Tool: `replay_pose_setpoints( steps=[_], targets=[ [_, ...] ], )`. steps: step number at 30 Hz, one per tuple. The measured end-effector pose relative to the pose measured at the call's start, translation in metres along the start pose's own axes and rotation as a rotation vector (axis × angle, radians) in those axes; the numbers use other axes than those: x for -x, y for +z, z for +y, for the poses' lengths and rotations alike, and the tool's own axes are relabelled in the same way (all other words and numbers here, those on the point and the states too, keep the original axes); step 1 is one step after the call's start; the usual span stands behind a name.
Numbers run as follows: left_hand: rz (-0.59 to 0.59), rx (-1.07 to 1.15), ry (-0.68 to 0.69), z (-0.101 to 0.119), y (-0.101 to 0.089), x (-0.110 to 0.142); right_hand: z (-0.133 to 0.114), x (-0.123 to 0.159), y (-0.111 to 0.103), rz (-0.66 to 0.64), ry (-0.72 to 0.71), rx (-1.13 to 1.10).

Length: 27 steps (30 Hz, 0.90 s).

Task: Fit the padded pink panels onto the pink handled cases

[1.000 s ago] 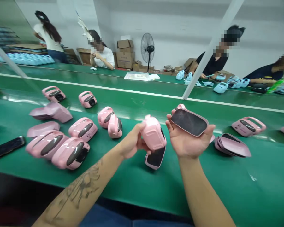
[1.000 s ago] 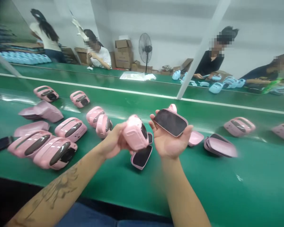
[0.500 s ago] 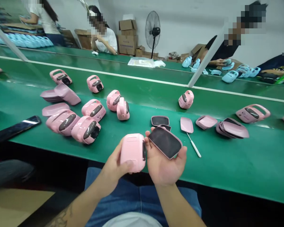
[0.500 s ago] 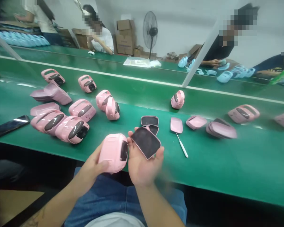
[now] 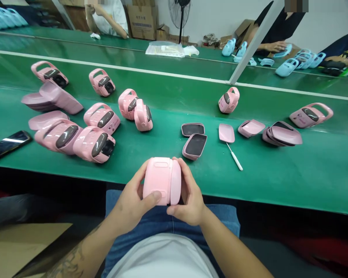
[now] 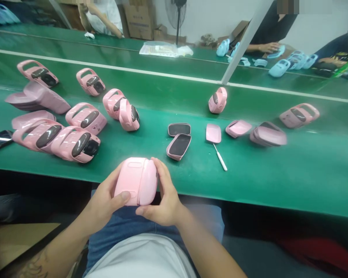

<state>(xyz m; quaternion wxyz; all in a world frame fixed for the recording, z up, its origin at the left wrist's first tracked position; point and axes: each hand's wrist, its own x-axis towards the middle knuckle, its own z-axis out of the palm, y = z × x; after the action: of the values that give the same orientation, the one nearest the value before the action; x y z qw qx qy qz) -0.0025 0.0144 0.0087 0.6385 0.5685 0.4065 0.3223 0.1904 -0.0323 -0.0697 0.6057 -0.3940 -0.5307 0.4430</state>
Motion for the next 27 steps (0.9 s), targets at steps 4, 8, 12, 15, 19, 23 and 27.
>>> replay_pose_setpoints(
  steps=[4, 8, 12, 15, 19, 23, 27],
  targets=[
    [-0.055, -0.030, -0.032, -0.005, -0.006, 0.002, -0.001, -0.001, -0.014, -0.111, -0.084, 0.230],
    [-0.068, -0.010, -0.088, -0.010, -0.010, 0.000, -0.010, 0.001, -0.016, -0.165, -0.162, 0.305],
    [-0.146, 0.165, -0.208, -0.010, -0.006, -0.004, -0.013, 0.004, -0.015, -0.189, -0.198, 0.352],
    [-0.143, 0.235, -0.240, -0.009, -0.002, -0.005, -0.013, 0.005, -0.015, -0.200, -0.210, 0.392],
    [-0.122, 0.250, -0.234, -0.008, 0.001, -0.003, -0.019, 0.005, -0.015, -0.219, -0.221, 0.448],
    [-0.114, 0.265, -0.210, -0.010, 0.002, -0.002, -0.025, 0.006, -0.015, -0.226, -0.258, 0.517],
    [-0.089, 0.280, -0.197, -0.019, 0.001, -0.001, -0.031, 0.007, -0.015, -0.238, -0.258, 0.582]
  ],
)
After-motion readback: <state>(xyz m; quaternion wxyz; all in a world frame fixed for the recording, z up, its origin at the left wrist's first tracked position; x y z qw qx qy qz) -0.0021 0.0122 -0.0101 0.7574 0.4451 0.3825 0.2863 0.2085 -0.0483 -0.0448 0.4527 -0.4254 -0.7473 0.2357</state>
